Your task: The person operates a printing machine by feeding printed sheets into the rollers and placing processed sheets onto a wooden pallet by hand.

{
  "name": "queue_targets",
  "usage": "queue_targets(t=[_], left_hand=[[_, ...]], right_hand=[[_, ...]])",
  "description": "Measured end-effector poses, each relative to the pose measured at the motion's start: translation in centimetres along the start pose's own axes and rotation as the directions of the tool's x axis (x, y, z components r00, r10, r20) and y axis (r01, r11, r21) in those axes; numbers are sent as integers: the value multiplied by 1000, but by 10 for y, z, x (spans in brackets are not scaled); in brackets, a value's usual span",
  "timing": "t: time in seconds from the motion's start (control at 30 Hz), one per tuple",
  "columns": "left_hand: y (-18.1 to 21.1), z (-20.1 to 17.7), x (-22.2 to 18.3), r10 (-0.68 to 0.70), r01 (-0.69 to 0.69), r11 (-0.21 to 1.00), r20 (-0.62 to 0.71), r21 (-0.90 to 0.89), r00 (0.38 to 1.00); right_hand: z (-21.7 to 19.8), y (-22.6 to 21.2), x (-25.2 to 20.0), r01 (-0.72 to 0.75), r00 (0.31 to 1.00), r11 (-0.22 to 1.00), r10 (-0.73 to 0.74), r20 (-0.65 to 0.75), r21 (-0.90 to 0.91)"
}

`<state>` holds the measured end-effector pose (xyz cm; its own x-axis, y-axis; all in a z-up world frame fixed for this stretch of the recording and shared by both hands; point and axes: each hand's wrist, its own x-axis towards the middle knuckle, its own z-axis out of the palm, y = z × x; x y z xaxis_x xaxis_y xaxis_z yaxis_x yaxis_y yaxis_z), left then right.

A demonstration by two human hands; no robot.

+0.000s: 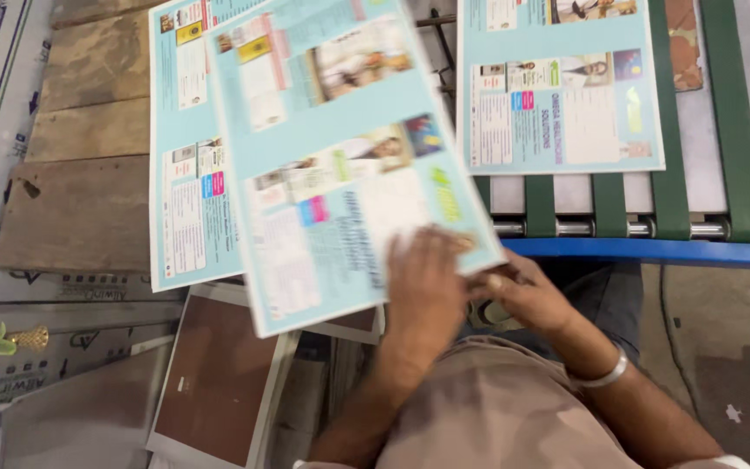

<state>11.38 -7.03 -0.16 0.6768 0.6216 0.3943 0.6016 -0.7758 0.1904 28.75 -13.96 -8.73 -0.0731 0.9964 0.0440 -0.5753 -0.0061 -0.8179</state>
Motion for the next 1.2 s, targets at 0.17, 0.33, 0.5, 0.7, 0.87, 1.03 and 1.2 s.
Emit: queue_targets(t=[0.17, 0.33, 0.5, 0.7, 0.87, 1.03, 1.2], left_hand=[[-3, -14, -3, 53, -34, 995, 205, -95, 977], [-87, -48, -8, -144, 127, 982, 118, 138, 983], [-136, -62, -10, -112, 92, 985, 128, 149, 985], [-140, -55, -15, 10, 7, 987, -102, 160, 995], [-130, -44, -26, 13, 18, 982, -166, 186, 986], [-129, -43, -30, 27, 5, 978, -152, 207, 988], [-130, -47, -30, 27, -2, 979, -123, 202, 992]], right_hand=[[-3, 6, 5, -13, 808, 994, 76, -585, 112], [-81, -19, -30, 83, 514, 993, -114, -850, -82], [-141, -31, -61, 170, 366, 901, -433, -824, -398], [-157, -19, -101, 285, 280, 872, -473, -835, -398], [-137, 18, -149, 181, 190, 940, -323, -927, -290], [-128, 54, -176, 172, 191, 932, -348, -918, -318], [-140, 56, -159, 99, 193, 902, -432, -881, -420]])
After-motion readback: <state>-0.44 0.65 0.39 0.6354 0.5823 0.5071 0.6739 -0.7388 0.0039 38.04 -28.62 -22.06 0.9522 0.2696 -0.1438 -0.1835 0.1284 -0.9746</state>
